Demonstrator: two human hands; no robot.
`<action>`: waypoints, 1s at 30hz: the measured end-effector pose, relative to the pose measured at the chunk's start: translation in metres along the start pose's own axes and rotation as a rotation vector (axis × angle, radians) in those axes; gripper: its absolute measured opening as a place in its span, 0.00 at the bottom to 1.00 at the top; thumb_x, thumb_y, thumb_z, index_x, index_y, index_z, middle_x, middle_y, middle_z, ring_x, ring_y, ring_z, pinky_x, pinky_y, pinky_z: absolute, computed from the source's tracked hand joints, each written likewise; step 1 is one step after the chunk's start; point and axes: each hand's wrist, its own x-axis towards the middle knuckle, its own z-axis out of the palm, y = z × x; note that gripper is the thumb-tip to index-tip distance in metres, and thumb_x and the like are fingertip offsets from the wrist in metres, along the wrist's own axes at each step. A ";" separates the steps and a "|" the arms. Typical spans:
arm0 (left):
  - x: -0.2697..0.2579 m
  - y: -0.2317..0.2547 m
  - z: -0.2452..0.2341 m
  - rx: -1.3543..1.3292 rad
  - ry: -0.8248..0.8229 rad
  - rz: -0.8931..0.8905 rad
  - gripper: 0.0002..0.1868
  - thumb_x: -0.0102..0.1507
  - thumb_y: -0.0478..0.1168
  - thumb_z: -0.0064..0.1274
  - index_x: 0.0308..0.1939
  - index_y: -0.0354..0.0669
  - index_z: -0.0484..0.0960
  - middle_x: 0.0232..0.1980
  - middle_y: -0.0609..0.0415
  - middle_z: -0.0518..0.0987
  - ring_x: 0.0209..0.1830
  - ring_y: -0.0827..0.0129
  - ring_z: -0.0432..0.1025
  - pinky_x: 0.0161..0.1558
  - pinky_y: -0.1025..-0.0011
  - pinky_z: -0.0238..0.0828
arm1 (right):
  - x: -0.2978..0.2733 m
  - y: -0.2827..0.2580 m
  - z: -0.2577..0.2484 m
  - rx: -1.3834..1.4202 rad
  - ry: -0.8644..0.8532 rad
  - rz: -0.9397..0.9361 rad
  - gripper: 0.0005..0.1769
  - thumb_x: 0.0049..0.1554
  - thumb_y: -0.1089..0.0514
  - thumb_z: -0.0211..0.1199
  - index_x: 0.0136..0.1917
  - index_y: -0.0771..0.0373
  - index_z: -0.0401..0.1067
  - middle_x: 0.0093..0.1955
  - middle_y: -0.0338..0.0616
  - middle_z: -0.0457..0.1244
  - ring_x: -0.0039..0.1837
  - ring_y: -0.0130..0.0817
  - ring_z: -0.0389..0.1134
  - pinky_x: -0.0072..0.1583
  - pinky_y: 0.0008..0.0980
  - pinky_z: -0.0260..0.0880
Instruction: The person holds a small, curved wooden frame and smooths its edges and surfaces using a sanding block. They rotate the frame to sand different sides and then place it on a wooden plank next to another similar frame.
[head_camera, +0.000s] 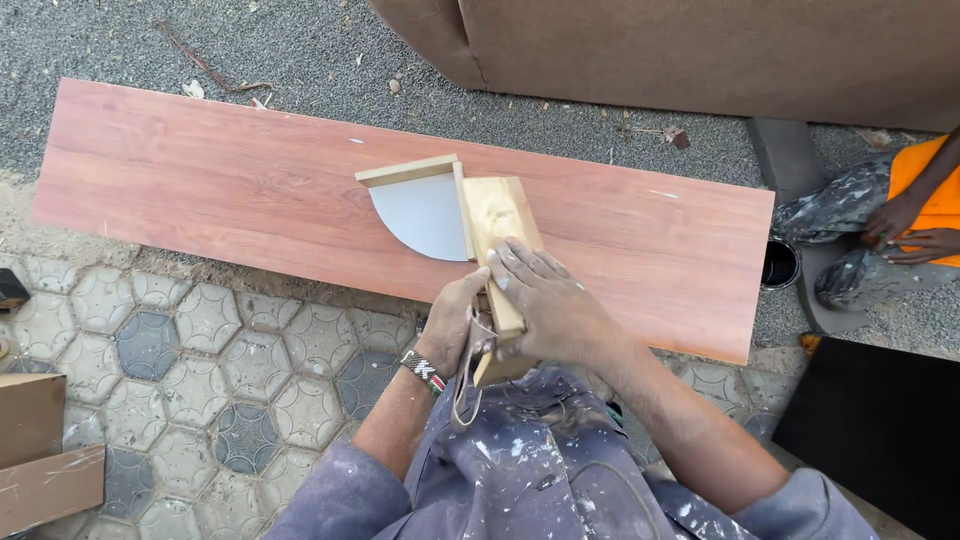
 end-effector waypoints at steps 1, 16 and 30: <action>-0.014 0.010 0.011 0.003 0.001 -0.002 0.19 0.81 0.53 0.58 0.55 0.39 0.88 0.44 0.43 0.93 0.21 0.67 0.81 0.18 0.70 0.78 | 0.002 0.010 0.013 0.003 0.001 0.000 0.82 0.47 0.24 0.88 0.98 0.60 0.52 0.99 0.56 0.52 1.00 0.53 0.44 0.94 0.57 0.46; -0.029 0.020 0.016 -0.027 0.057 0.127 0.21 0.71 0.31 0.71 0.68 0.28 0.90 0.51 0.41 0.95 0.41 0.61 0.91 0.39 0.62 0.95 | -0.017 0.077 0.033 1.431 0.821 0.296 0.26 0.77 0.57 0.65 0.85 0.67 0.72 0.73 0.57 0.75 0.72 0.44 0.81 0.70 0.39 0.84; -0.066 0.072 0.075 -0.005 0.106 0.285 0.30 0.70 0.35 0.72 0.77 0.37 0.87 0.60 0.47 0.93 0.49 0.67 0.88 0.43 0.61 0.97 | -0.028 -0.014 0.086 0.806 0.550 0.222 0.77 0.50 0.57 0.84 0.99 0.72 0.41 0.83 0.82 0.54 0.83 0.88 0.60 0.81 0.77 0.67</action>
